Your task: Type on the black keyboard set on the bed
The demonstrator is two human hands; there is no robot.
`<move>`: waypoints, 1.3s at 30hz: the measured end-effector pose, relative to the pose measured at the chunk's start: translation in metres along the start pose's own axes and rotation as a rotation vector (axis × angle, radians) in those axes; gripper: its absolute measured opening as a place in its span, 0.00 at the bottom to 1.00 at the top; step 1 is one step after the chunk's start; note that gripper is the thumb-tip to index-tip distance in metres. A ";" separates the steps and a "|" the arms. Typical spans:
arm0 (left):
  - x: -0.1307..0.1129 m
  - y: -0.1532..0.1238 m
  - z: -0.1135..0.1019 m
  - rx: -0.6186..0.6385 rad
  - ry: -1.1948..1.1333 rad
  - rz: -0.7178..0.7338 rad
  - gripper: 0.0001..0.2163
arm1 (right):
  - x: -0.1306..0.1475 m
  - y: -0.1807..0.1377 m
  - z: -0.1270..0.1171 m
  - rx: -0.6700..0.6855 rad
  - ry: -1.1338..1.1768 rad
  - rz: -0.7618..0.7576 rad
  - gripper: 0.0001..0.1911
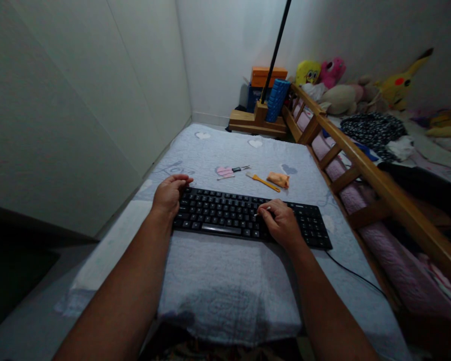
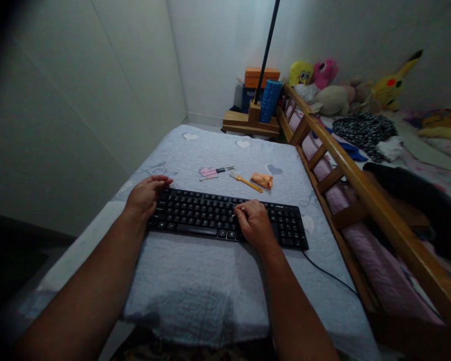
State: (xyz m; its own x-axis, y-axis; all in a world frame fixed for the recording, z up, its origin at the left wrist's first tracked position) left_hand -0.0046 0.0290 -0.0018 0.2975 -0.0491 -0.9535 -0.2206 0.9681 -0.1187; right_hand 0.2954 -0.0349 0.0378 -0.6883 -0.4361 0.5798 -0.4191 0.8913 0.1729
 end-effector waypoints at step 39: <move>0.001 0.001 -0.001 -0.006 -0.007 -0.003 0.07 | -0.008 0.002 -0.003 -0.054 -0.003 0.017 0.10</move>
State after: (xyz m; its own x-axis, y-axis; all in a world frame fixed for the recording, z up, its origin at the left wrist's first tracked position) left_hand -0.0054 0.0298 -0.0035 0.3044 -0.0503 -0.9512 -0.2250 0.9666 -0.1231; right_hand 0.3018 -0.0287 0.0357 -0.6972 -0.4209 0.5803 -0.3746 0.9041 0.2058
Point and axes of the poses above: each hand's wrist, its own y-axis towards the middle knuckle, its own z-axis out of the palm, x = y × z, the point moved 3 cm from there along y, towards the middle knuckle, and after that the axes turned 14 degrees about x, right-handed, at the moved point
